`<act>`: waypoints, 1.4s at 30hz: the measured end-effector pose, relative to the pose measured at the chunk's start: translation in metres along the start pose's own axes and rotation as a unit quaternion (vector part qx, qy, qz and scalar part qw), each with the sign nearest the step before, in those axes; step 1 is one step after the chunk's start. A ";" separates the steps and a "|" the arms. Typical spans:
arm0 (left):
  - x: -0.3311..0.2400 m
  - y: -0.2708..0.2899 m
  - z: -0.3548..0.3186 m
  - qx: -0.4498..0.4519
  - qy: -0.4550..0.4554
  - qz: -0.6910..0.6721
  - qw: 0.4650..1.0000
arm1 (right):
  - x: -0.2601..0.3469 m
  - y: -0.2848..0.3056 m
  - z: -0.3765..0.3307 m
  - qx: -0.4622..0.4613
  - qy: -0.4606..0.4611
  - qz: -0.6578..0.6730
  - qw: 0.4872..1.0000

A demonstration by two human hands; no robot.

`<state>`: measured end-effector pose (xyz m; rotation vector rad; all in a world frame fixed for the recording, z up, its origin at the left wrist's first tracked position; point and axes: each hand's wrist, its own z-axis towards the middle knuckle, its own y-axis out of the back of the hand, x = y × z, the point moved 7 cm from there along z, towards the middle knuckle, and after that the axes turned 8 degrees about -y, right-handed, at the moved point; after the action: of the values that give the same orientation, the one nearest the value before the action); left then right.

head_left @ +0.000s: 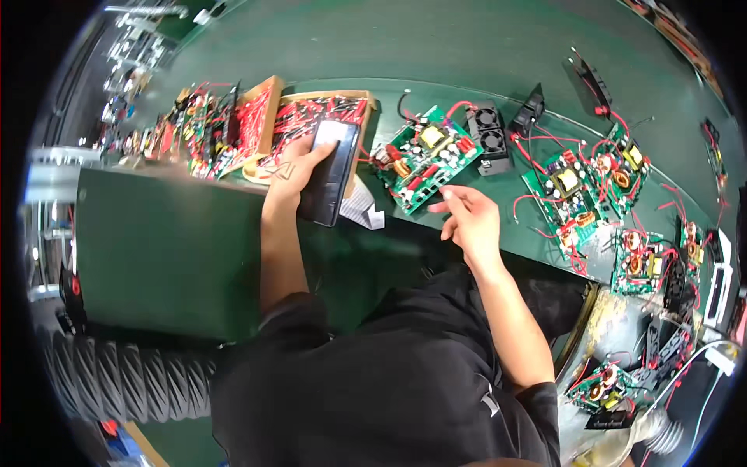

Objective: Soldering electronic components and cooling fans onto printed circuit boards at a factory workbench.

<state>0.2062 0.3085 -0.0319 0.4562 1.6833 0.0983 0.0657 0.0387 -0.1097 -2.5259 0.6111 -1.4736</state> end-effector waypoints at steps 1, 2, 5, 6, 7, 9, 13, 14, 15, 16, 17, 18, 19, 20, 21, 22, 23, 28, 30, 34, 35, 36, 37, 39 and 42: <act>-0.004 -0.003 0.008 -0.003 -0.004 -0.008 1.000 | 0.001 -0.003 0.004 -0.001 0.001 -0.006 1.000; -0.008 -0.007 0.016 -0.006 -0.008 -0.017 1.000 | 0.004 -0.004 0.006 0.000 -0.010 -0.047 0.999; -0.026 -0.015 0.027 -0.008 -0.014 -0.001 1.000 | 0.001 -0.007 0.007 0.001 -0.028 -0.101 0.995; -0.025 -0.016 0.033 -0.012 -0.028 -0.014 0.999 | 0.008 -0.006 0.005 -0.027 -0.009 -0.131 0.991; -0.025 -0.017 0.037 -0.009 -0.032 -0.018 0.999 | 0.014 -0.004 0.003 -0.055 0.011 -0.161 0.985; -0.028 -0.019 0.041 -0.009 -0.030 -0.008 0.999 | 0.017 -0.003 0.008 -0.066 0.031 -0.159 0.985; -0.030 -0.025 0.051 -0.030 -0.032 -0.003 0.999 | 0.009 -0.001 0.019 -0.063 0.029 -0.111 0.991; -0.031 -0.025 0.054 -0.027 -0.031 -0.001 0.999 | 0.007 0.000 0.019 -0.057 0.020 -0.081 0.995; -0.031 -0.027 0.056 -0.011 -0.018 -0.007 1.000 | 0.004 0.001 0.019 -0.052 0.011 -0.052 0.997; -0.030 -0.030 0.059 0.005 -0.005 -0.013 1.000 | 0.002 0.004 0.019 -0.056 0.009 -0.049 0.997; -0.030 -0.031 0.065 0.002 -0.012 0.017 1.000 | -0.002 0.006 0.019 -0.050 0.011 -0.032 0.998; -0.029 -0.033 0.069 0.005 -0.010 0.018 1.000 | -0.003 0.008 0.018 -0.043 0.013 -0.014 0.999; -0.030 -0.037 0.073 0.016 -0.031 0.048 0.998 | -0.003 0.011 0.015 -0.043 0.016 -0.005 0.999; -0.032 -0.041 0.077 0.028 -0.051 0.077 0.995 | -0.003 0.015 0.012 -0.044 0.019 0.004 0.999; -0.031 -0.046 0.082 0.032 -0.050 0.077 0.995 | -0.002 0.020 0.007 -0.045 0.020 0.004 0.999; -0.031 -0.050 0.086 0.037 -0.055 0.164 0.984 | -0.002 0.026 0.003 -0.048 0.021 0.017 0.998; -0.031 -0.054 0.092 0.041 -0.061 0.250 0.965 | -0.002 0.033 -0.002 -0.051 0.022 0.031 0.998; -0.028 -0.088 0.113 0.059 -0.148 0.358 0.920 | -0.007 0.058 -0.026 -0.063 0.007 0.019 0.998; -0.020 -0.105 0.113 0.058 -0.169 0.371 0.911 | -0.011 0.060 -0.033 -0.070 -0.025 -0.003 0.997; -0.013 -0.115 0.103 -0.029 -0.237 0.421 0.875 | -0.001 0.057 -0.040 -0.091 0.040 -0.105 0.990; -0.010 -0.113 0.099 -0.038 -0.204 0.429 0.879 | 0.003 0.056 -0.042 -0.097 0.048 -0.145 0.984; -0.008 -0.114 0.097 -0.036 -0.204 0.428 0.880 | 0.003 0.055 -0.044 -0.098 0.047 -0.145 0.983; -0.012 -0.115 0.093 -0.051 -0.249 0.477 0.841 | 0.004 0.053 -0.046 -0.096 0.055 -0.160 0.981; -0.027 -0.122 0.079 -0.073 -0.315 0.534 0.781 | 0.001 0.050 -0.046 -0.080 0.057 -0.152 0.984; -0.028 -0.122 0.070 -0.043 -0.340 0.533 0.774 | 0.000 0.049 -0.041 -0.093 0.051 -0.217 0.970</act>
<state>0.2471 0.1730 -0.0567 1.1770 0.5389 0.7458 0.0169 -0.0022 -0.1051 -2.8784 0.2190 -1.7667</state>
